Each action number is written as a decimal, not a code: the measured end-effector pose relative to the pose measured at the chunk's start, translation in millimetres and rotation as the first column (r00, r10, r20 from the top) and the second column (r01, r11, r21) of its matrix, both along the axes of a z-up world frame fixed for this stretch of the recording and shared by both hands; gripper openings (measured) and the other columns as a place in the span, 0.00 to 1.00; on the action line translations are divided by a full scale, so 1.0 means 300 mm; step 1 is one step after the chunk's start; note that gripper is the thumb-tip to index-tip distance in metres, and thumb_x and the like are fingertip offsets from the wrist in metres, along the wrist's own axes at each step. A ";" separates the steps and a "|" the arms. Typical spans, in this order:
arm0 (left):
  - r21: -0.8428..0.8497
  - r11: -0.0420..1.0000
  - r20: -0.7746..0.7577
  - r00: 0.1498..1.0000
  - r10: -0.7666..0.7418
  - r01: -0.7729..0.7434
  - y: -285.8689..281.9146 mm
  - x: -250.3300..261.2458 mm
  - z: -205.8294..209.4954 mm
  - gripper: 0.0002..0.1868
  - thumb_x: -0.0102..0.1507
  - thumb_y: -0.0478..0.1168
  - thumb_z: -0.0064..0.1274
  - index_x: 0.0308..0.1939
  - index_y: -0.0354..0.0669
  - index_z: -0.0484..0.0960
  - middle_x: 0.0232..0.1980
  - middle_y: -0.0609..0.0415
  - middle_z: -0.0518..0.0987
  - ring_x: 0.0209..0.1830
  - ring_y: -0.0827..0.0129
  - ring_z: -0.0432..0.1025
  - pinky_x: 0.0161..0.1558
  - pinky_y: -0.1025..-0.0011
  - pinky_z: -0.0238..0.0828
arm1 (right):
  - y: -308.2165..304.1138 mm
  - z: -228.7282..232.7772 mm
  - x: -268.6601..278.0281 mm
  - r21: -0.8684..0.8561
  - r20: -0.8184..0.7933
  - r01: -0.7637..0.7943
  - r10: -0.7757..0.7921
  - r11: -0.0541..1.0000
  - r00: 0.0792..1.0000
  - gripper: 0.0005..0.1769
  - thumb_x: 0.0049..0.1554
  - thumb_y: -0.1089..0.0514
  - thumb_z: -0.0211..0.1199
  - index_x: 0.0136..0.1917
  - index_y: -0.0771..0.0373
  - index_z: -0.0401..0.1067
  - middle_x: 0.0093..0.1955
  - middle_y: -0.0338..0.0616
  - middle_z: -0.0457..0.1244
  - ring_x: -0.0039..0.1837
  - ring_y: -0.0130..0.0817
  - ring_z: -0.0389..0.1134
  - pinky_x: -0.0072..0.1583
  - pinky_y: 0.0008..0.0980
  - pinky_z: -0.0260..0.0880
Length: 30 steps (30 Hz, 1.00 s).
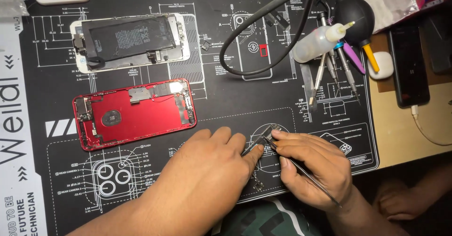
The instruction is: The person uses tweezers to carefully remove a small component from the back of a red smartphone. They then apply a small amount of liquid from a bottle onto the component and use the tweezers to clean or adjust it on the work mat.
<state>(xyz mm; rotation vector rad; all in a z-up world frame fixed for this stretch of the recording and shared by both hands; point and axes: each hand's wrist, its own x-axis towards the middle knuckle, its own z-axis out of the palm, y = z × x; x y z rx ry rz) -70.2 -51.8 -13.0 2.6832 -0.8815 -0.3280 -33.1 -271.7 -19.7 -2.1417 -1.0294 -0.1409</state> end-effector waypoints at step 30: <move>0.088 0.996 -0.022 0.999 -0.034 0.035 0.000 0.007 0.025 0.22 0.59 0.46 0.56 0.57 0.52 0.77 0.32 0.55 0.81 0.32 0.53 0.75 0.33 0.55 0.67 | 0.003 0.004 0.009 -0.004 0.008 -0.043 0.043 0.999 0.999 0.05 0.56 0.69 0.57 0.43 0.71 0.74 0.42 0.49 0.71 0.54 0.48 0.77 0.57 0.40 0.80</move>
